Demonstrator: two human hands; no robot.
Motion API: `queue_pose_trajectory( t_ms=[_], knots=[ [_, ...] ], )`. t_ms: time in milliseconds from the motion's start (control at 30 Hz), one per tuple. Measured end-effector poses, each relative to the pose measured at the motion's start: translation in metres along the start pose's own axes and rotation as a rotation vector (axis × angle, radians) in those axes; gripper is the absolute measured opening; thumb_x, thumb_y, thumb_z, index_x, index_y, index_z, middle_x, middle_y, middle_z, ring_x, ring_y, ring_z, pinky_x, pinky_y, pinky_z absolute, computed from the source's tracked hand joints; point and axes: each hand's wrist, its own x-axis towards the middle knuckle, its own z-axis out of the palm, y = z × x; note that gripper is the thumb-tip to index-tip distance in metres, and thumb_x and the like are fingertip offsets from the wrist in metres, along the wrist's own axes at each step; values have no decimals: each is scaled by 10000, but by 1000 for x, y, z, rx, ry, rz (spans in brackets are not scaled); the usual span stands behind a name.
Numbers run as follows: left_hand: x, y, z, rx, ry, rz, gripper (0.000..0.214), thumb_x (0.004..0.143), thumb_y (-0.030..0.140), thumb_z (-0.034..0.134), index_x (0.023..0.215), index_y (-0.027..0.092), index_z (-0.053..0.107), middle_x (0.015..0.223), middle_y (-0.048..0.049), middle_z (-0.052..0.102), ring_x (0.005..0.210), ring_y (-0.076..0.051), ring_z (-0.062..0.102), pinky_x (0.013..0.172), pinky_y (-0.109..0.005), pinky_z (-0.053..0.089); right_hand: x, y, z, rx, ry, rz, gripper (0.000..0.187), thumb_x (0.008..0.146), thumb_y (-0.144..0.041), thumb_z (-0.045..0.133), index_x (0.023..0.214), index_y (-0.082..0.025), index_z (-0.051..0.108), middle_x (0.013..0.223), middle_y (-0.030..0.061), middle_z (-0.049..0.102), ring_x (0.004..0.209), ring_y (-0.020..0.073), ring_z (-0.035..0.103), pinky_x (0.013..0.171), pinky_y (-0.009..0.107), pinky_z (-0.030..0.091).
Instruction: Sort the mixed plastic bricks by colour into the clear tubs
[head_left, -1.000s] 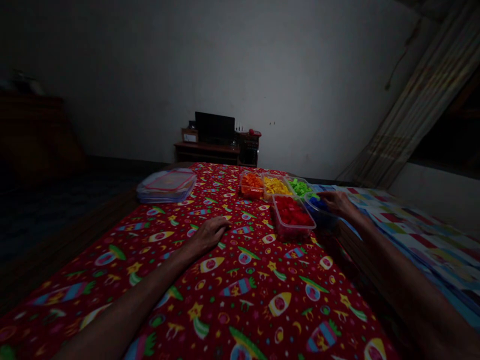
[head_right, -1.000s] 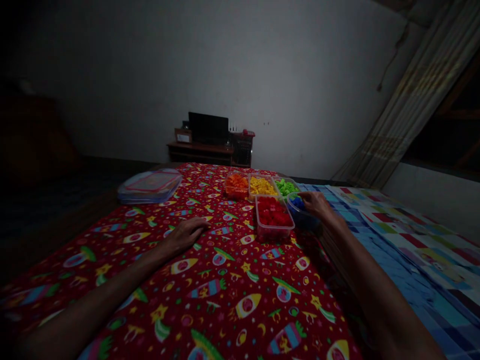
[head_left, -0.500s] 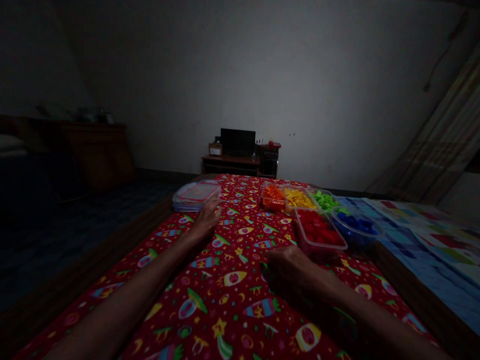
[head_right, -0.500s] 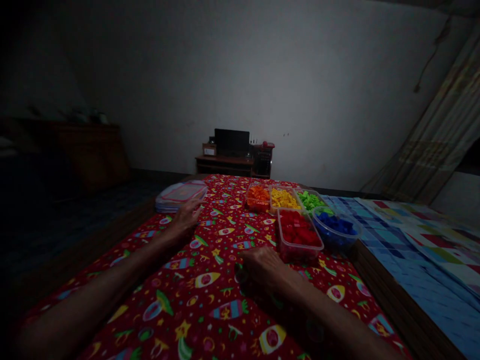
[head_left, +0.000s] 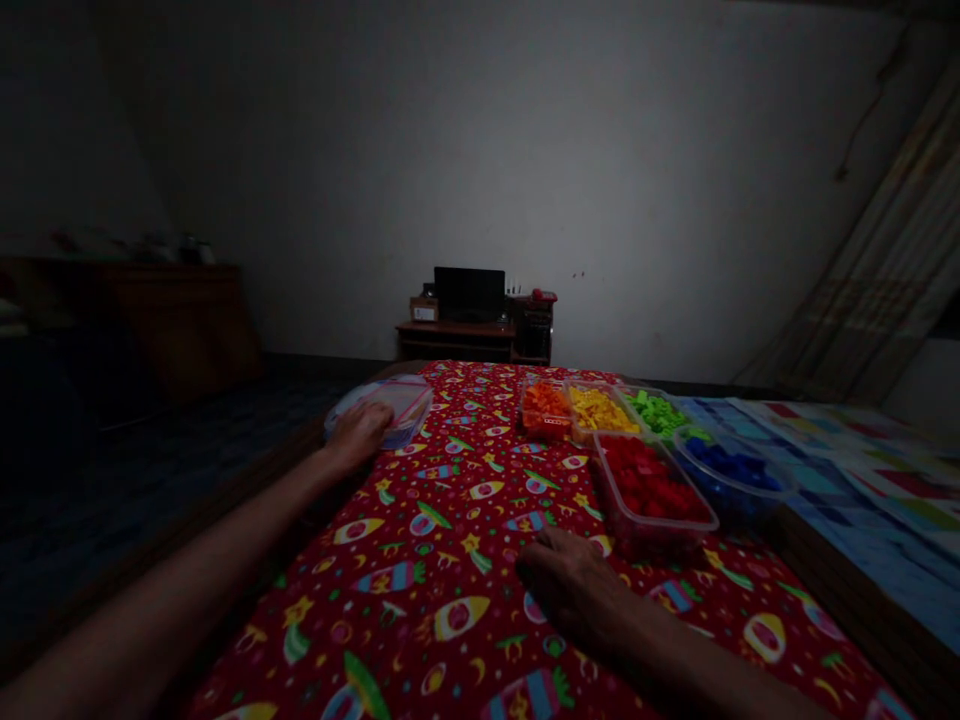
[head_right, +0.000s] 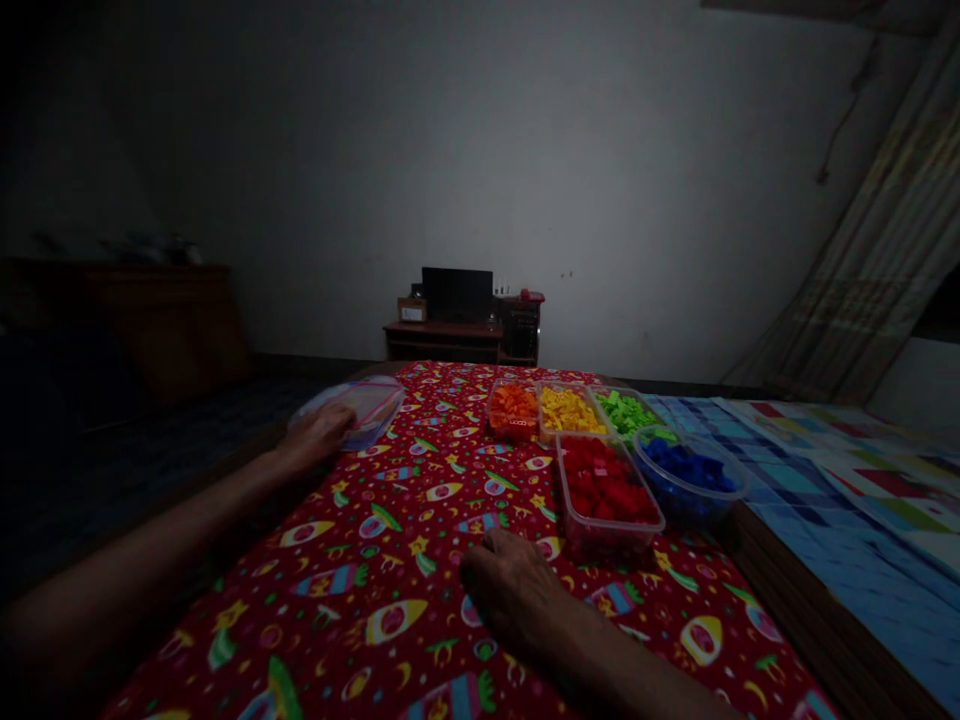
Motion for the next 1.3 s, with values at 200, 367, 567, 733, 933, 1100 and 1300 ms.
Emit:
queue_pose_trajectory(
  t_ms=[200,367,567,733,933,1100,1300],
  knots=[
    [3,17,-21,265,-99,8,169,834,158,394,821,135,561,921,-107,616,858,-215,505,744,-291,391,-1,2,2,-34,14,-41,128,903,-155,425,835,-174,532,819,21,538,687,103,436,585,236,274],
    [6,16,-41,464,10,-24,257,923,235,297,1025,127,506,1051,-104,570,940,-209,468,689,-249,372,-2,6,-2,-230,74,-136,61,854,-197,530,877,-174,581,839,37,587,708,130,478,589,249,312],
    [8,26,-74,310,221,-175,230,882,311,398,960,141,532,949,-50,559,801,-163,485,633,-215,330,-29,19,-75,-650,146,114,187,849,-76,463,907,-160,620,807,74,601,675,157,505,574,275,306],
    [-3,70,-91,-310,357,-530,233,768,350,562,873,142,583,730,24,545,653,-117,484,574,-174,327,-54,29,-107,-724,-137,441,203,849,-61,440,877,-147,622,827,96,606,670,153,521,542,267,277],
    [-24,125,-71,-1128,192,-638,217,706,348,642,774,149,587,555,63,535,480,-79,450,446,-165,341,-53,31,-99,-667,-203,393,210,877,-89,408,943,-146,598,908,104,601,727,156,528,585,261,315],
    [-39,165,-45,-1649,59,-593,325,599,321,774,812,142,605,690,14,671,625,-111,609,632,-191,513,-60,21,-90,-656,-116,246,180,849,-86,436,886,-146,601,865,105,598,695,162,506,571,264,311],
    [-56,223,-29,-1808,-69,-528,432,578,382,803,875,118,632,810,-40,717,686,-139,657,670,-215,539,-70,9,-101,-441,110,232,213,878,-151,429,785,-157,620,711,50,589,577,119,462,537,245,288]
  ],
)
